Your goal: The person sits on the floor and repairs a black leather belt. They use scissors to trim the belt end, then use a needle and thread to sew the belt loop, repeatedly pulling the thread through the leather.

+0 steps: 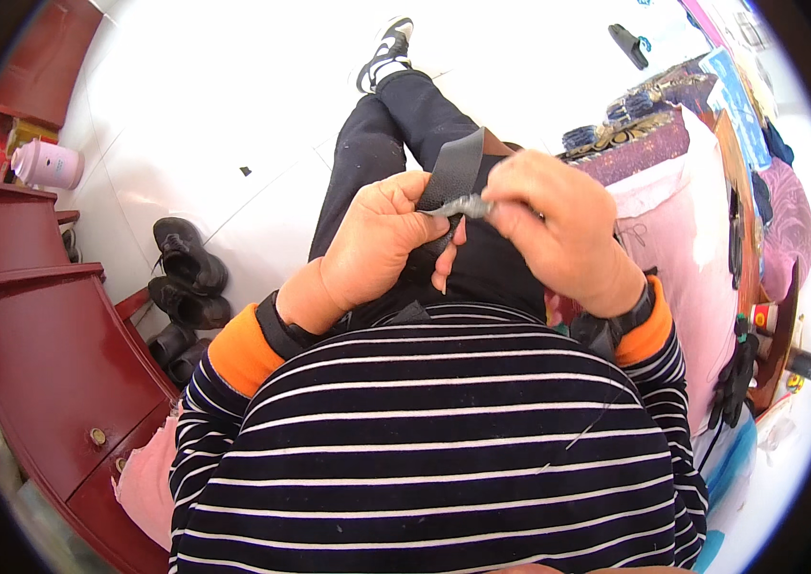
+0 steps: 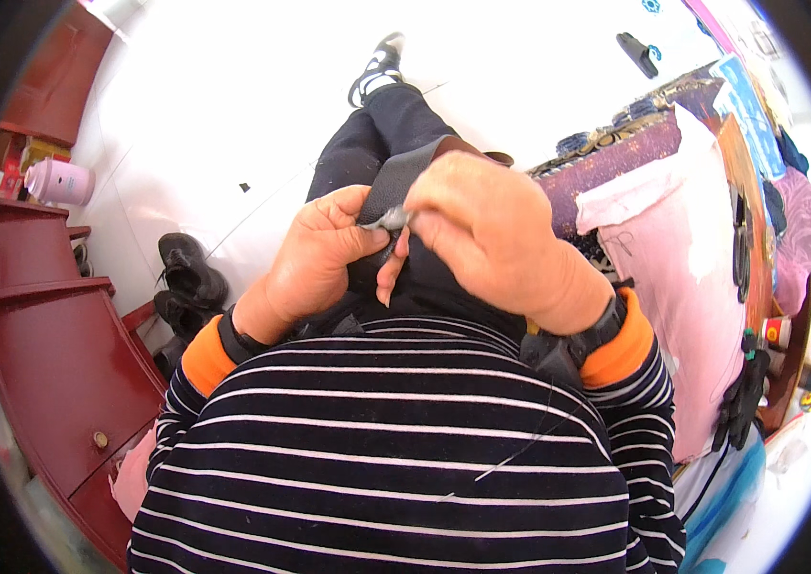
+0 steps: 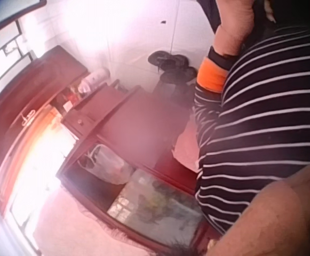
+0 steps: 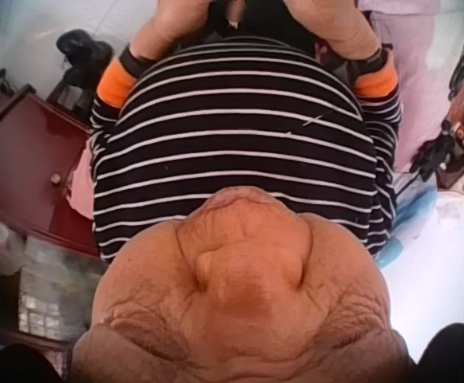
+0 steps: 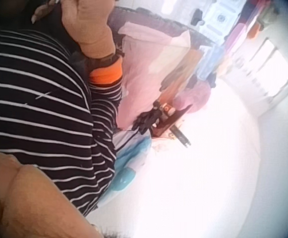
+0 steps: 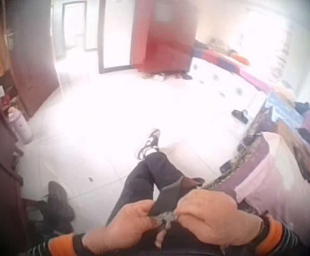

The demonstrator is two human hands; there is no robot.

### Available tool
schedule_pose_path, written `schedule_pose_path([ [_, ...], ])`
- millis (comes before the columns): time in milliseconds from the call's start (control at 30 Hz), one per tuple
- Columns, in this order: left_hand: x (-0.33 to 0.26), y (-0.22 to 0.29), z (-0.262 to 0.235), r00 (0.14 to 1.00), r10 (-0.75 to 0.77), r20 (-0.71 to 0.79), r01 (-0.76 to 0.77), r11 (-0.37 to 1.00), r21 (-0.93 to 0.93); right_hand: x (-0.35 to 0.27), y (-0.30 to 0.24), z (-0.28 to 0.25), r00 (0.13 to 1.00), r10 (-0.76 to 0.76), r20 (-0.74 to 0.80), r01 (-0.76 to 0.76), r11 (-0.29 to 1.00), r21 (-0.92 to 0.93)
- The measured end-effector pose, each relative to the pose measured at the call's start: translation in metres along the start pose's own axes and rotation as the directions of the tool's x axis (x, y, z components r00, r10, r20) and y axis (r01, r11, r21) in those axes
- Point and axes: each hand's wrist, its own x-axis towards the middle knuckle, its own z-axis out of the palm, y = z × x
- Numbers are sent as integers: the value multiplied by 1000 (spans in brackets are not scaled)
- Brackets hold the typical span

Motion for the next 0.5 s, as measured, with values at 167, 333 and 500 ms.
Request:
schedule_pose_path([
  [167, -3, 3, 8, 996, 72, -49, -74, 996, -40, 8, -15, -6, 980, -131, 148, 107, 981, 159],
  [333, -6, 6, 12, 992, 118, -46, -118, 993, 2, 11, -21, -10, 971, -177, 160, 153, 976, 154],
  [500, -7, 5, 9, 989, 148, -10, -146, 982, 123, 11, -22, -14, 976, -175, 127, 160, 980, 118],
])
